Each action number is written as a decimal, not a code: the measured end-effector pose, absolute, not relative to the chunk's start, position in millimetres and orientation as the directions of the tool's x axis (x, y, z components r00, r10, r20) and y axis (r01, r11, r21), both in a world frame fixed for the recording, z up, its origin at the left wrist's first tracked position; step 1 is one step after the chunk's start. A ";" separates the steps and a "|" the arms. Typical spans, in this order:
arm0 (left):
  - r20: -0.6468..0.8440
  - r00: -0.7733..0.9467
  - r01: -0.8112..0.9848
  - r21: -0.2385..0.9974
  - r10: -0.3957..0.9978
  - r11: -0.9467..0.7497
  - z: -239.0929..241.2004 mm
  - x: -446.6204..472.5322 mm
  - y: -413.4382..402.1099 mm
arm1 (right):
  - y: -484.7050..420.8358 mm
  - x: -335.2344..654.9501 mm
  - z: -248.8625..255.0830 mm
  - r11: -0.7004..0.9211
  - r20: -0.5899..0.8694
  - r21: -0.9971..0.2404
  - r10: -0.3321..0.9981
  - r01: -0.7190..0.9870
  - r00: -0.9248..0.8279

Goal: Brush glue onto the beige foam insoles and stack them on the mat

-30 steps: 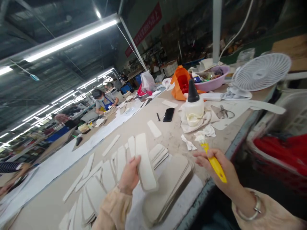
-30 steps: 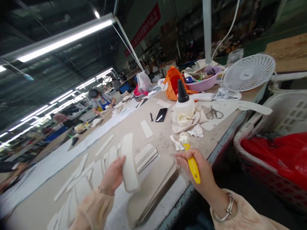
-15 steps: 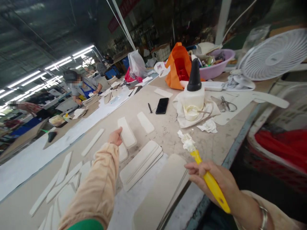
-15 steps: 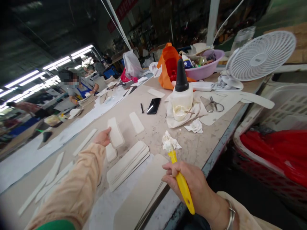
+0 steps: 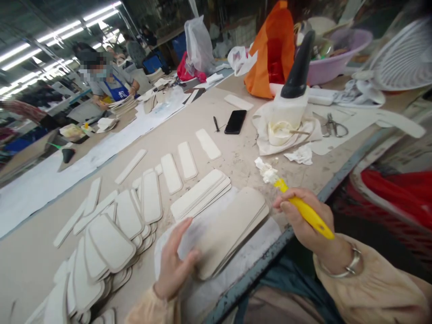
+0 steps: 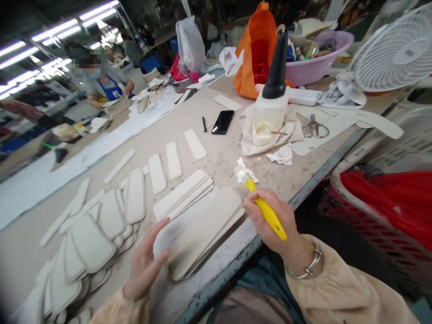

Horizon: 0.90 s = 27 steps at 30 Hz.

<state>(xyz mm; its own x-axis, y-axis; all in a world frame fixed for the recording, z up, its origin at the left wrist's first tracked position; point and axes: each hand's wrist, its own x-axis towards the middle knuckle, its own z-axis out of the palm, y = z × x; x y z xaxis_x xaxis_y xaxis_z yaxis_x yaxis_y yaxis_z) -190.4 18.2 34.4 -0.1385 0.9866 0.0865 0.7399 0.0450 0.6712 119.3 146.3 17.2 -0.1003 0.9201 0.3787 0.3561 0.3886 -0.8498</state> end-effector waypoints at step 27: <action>0.400 -0.193 0.850 0.525 0.896 -0.052 -30.6 -166.1 -32.6 | 159.9 126.2 28.3 -0.229 -0.041 -0.717 0.957 -0.659 -0.288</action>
